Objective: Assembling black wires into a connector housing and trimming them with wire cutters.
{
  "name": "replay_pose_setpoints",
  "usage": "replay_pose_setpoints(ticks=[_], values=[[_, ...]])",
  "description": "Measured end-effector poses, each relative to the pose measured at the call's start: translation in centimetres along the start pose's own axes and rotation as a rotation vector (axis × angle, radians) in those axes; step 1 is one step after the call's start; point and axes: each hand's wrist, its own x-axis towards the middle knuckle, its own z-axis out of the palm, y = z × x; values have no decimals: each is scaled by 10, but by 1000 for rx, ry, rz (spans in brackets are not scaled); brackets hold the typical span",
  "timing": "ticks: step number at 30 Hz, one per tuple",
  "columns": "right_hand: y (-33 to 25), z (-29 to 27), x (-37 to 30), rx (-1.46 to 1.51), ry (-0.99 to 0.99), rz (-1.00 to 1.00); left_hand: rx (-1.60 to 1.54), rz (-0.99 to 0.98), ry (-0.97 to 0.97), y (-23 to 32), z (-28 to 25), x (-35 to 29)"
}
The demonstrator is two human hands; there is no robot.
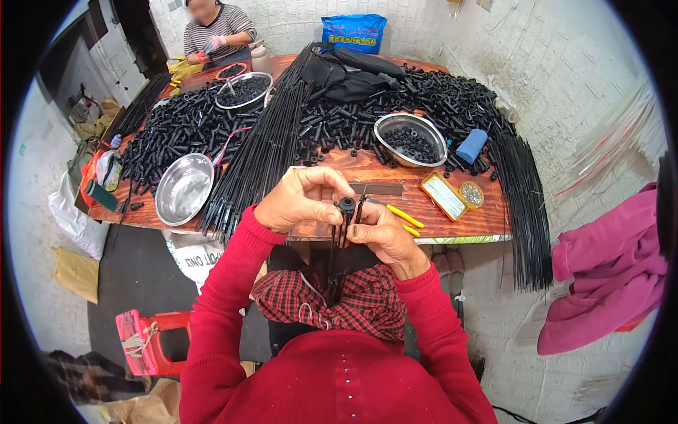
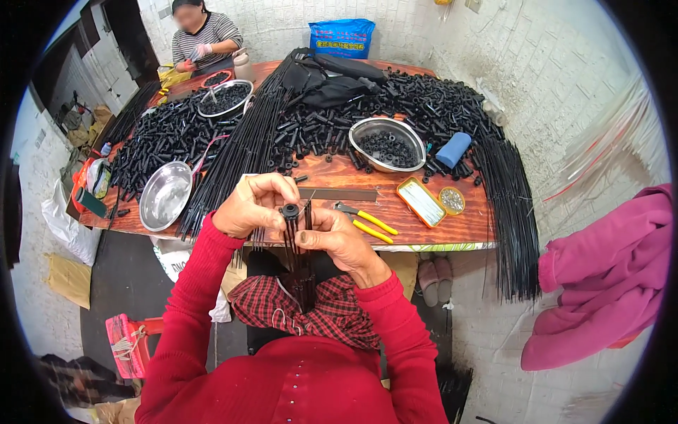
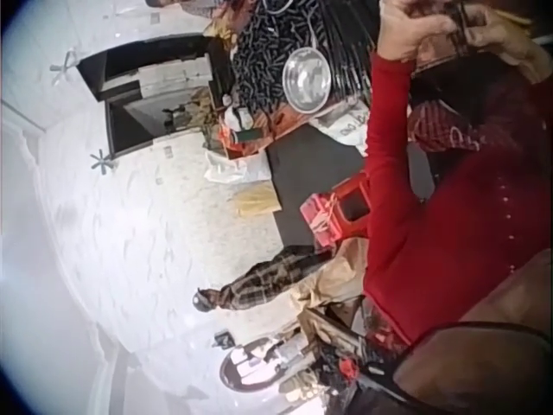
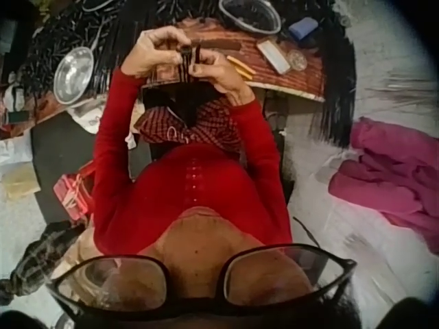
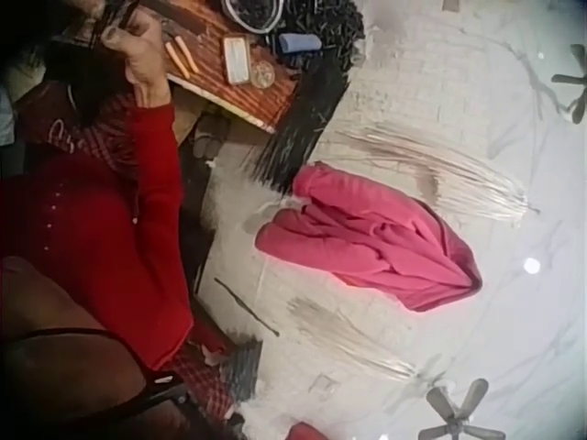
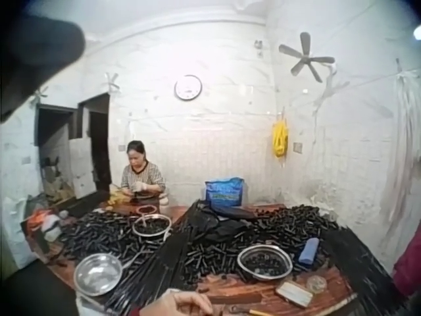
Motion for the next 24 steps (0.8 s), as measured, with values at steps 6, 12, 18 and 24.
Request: replay_pose_setpoints(ticks=[6, 12, 18, 24], values=[[0, 1, 1, 6, 23, -19, 70, -78, 75, 10, 4, -9], [4, 1, 6, 17, 85, -37, 10, -109, 198, 16, 12, -11], [13, 7, 13, -38, 233, -85, 56, -110, 273, 23, 12, -18], [21, 28, 22, -93, 354, -195, 238, -51, 401, 30, 24, -22]])
